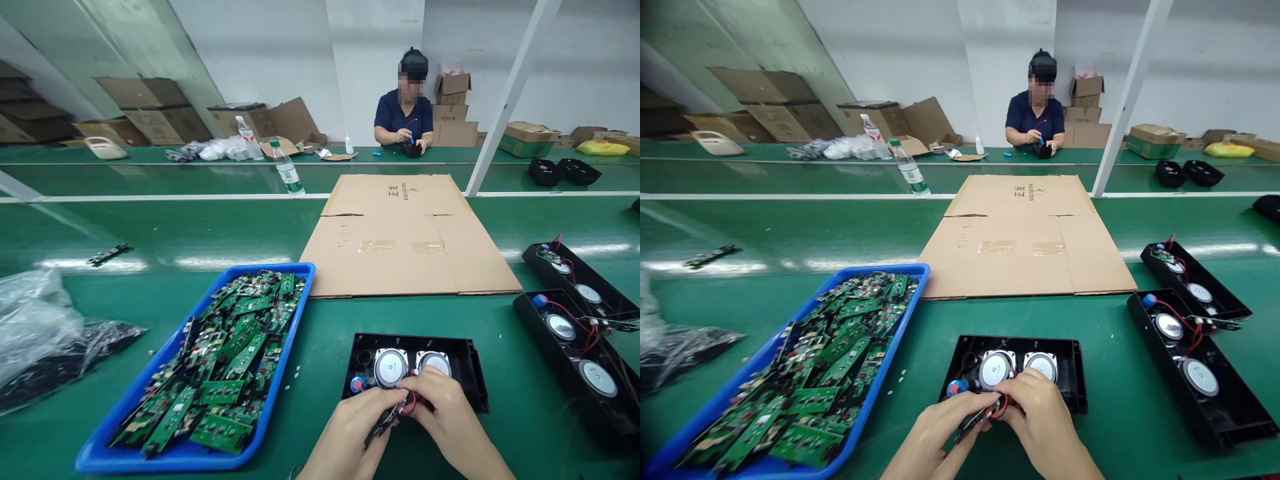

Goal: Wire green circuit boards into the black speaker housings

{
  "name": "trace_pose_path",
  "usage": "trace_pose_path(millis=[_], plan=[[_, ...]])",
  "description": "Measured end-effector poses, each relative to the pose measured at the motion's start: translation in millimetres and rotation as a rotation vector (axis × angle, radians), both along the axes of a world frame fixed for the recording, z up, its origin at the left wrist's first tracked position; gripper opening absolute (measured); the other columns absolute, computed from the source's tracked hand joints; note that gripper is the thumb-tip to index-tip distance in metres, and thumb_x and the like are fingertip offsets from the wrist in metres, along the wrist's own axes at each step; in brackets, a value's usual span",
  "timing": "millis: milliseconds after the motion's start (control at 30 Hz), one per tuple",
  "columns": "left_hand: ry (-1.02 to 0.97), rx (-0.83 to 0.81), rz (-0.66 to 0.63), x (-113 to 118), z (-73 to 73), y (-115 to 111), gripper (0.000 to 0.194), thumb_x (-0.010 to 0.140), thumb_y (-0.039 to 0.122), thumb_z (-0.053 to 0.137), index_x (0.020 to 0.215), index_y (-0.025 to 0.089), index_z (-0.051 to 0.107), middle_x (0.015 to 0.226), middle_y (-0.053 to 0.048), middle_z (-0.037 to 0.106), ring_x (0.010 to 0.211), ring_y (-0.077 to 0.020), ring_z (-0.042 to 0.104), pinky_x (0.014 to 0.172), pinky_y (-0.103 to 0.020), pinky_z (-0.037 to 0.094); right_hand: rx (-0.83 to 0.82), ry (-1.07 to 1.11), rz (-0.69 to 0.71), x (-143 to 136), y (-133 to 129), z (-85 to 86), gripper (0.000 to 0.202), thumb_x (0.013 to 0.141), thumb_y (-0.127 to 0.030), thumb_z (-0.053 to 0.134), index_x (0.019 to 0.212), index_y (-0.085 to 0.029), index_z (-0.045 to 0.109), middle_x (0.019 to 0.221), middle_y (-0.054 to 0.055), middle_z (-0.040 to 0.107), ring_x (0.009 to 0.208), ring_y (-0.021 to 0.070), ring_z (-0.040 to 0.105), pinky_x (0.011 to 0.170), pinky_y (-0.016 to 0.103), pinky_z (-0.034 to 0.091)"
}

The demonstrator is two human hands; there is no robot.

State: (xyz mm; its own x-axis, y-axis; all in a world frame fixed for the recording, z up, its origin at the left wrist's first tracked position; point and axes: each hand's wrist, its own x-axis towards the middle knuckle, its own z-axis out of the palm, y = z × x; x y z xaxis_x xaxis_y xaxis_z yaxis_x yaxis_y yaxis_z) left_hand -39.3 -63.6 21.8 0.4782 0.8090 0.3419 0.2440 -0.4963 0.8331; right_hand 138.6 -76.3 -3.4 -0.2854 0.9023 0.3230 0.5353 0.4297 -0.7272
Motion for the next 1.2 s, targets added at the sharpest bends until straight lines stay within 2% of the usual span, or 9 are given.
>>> trace_pose_path(millis=[333,533,600,667,767,833,1000,1133,1200], plan=[[0.018,-0.104,0.008,-2,-10.7,0,0.032,0.081,0.007,0.056,0.106,0.024,0.065,0.074,-0.001,0.074,0.064,-0.0172,0.070,0.069,-0.021,0.054,0.109,-0.074,-0.092,-7,-4,-6.2,0.024,0.096,-0.032,0.040,0.088,-0.020,0.059,0.067,0.001,0.058,0.062,0.0156,0.053,0.055,0.028,0.044],[-0.069,-0.438,0.125,-2,-8.5,0,0.023,0.081,0.023,0.062,0.104,0.025,0.067,0.085,-0.002,0.076,0.072,-0.0195,0.072,0.065,-0.019,0.056,0.030,0.164,-0.243,-4,-6,-13.2,0.023,0.089,-0.035,0.055,0.107,-0.022,0.047,0.076,-0.001,0.062,0.058,0.0110,0.059,0.054,0.020,0.051],[-0.079,-0.497,0.174,-3,-3.5,-1,0.023,0.078,0.027,0.066,0.102,0.025,0.068,0.083,-0.002,0.076,0.072,-0.0205,0.072,0.063,-0.019,0.056,-0.006,0.248,-0.331,-1,-6,-13.3,0.031,0.087,-0.030,0.059,0.111,-0.022,0.042,0.074,-0.003,0.060,0.056,0.0098,0.059,0.051,0.017,0.051],[-0.088,-0.520,0.208,-2,2.2,-1,0.023,0.077,0.028,0.068,0.100,0.025,0.068,0.081,-0.001,0.076,0.069,-0.0204,0.072,0.061,-0.019,0.056,-0.045,0.247,-0.344,0,-5,-10.5,0.029,0.089,-0.028,0.055,0.115,-0.022,0.045,0.072,-0.003,0.059,0.057,0.0101,0.058,0.051,0.017,0.050],[-0.068,-0.530,0.242,0,7.8,0,0.020,0.076,0.028,0.067,0.096,0.024,0.067,0.081,-0.001,0.076,0.070,-0.0198,0.071,0.064,-0.022,0.057,-0.114,0.180,-0.239,-2,-1,-3.3,0.015,0.091,-0.029,0.050,0.099,-0.024,0.062,0.075,0.000,0.059,0.060,0.0108,0.057,0.051,0.018,0.047],[-0.021,-0.523,0.265,2,7.9,0,0.019,0.077,0.029,0.064,0.096,0.023,0.065,0.080,0.000,0.075,0.067,-0.0186,0.070,0.063,-0.023,0.056,-0.150,0.179,-0.209,-3,0,-0.1,0.019,0.091,-0.029,0.049,0.085,-0.023,0.066,0.079,0.002,0.061,0.068,0.0129,0.059,0.056,0.020,0.048],[0.114,-0.464,0.351,4,3.0,-1,0.025,0.080,0.038,0.062,0.097,0.020,0.062,0.062,0.003,0.068,0.055,-0.0167,0.063,0.051,-0.022,0.052,-0.286,0.338,-0.306,3,0,-2.0,0.019,0.088,-0.033,0.053,0.082,-0.023,0.069,0.077,0.003,0.064,0.067,0.0146,0.061,0.059,0.021,0.050],[0.028,-0.472,0.346,5,4.3,-3,0.022,0.081,0.035,0.061,0.095,0.019,0.060,0.072,0.002,0.071,0.063,-0.0164,0.068,0.060,-0.022,0.055,-0.250,0.368,-0.343,7,0,-3.0,0.022,0.084,-0.037,0.057,0.073,-0.022,0.069,0.090,0.006,0.063,0.072,0.0156,0.061,0.058,0.021,0.050],[0.023,-0.472,0.345,6,4.8,-3,0.022,0.081,0.036,0.061,0.096,0.019,0.059,0.072,0.002,0.072,0.062,-0.0161,0.068,0.059,-0.022,0.055,-0.252,0.372,-0.325,6,0,-3.0,0.021,0.085,-0.035,0.056,0.074,-0.021,0.067,0.084,0.005,0.062,0.063,0.0131,0.058,0.053,0.020,0.048]])
